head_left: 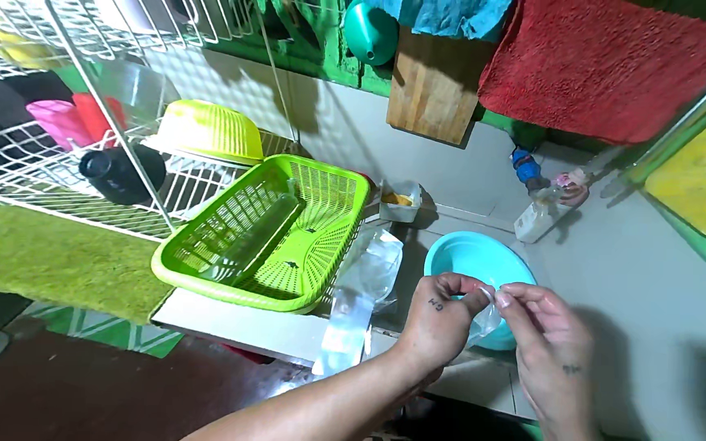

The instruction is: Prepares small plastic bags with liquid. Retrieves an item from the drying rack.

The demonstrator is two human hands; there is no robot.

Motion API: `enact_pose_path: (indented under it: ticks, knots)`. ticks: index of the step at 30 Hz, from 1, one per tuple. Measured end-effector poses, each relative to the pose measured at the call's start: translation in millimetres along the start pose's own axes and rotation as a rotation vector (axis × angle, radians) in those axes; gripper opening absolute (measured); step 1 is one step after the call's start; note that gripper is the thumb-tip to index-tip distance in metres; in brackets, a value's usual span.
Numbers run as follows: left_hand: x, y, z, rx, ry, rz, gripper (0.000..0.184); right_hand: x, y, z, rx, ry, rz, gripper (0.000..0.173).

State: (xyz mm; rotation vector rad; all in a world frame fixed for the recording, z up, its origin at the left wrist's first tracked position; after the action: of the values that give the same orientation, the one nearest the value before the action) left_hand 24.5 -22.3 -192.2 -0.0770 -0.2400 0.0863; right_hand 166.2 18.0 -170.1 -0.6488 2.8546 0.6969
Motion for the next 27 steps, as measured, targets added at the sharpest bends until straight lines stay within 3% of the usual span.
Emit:
enact_pose_path:
  ticks: [8,15,20,24,27]
  knots:
    - [-0.7,-0.3,3.0,-0.118,-0.113,-0.003,0.015,0.6,-2.4,-2.0,-0.089,-0.199,-0.080,0.020]
    - [-2.1,2.2,1.5,-0.086,-0.068,-0.026,0.016,4.0,-0.3,-0.2,-0.193,-0.320,-0.058,0.019]
    - [-6.2,12.8,-4.9,0.101,0.093,-0.104,0.007,4.5,0.6,7.6,-0.237,-0.255,-0.042,0.016]
    - [-12.0,16.7,2.0,0.330,0.350,-0.236,0.004,0.8,0.6,8.9,-0.262,-0.210,-0.058,0.014]
    - [-14.2,18.8,7.1,0.394,0.468,-0.364,0.008,-1.7,-0.1,9.5,-0.257,-0.163,-0.088,0.015]
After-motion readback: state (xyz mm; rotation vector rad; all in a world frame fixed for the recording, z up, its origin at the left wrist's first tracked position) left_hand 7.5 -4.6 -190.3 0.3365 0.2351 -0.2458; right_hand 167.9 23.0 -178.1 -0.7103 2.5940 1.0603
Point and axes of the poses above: each hand's wrist, its own y-axis towards the middle knuckle, its own x-axis out of the palm, z = x × y, the point moved 5 cm from there along y, towards the middle knuckle, and after that the axes turned 13 degrees about -z, right-handed, at the moved point
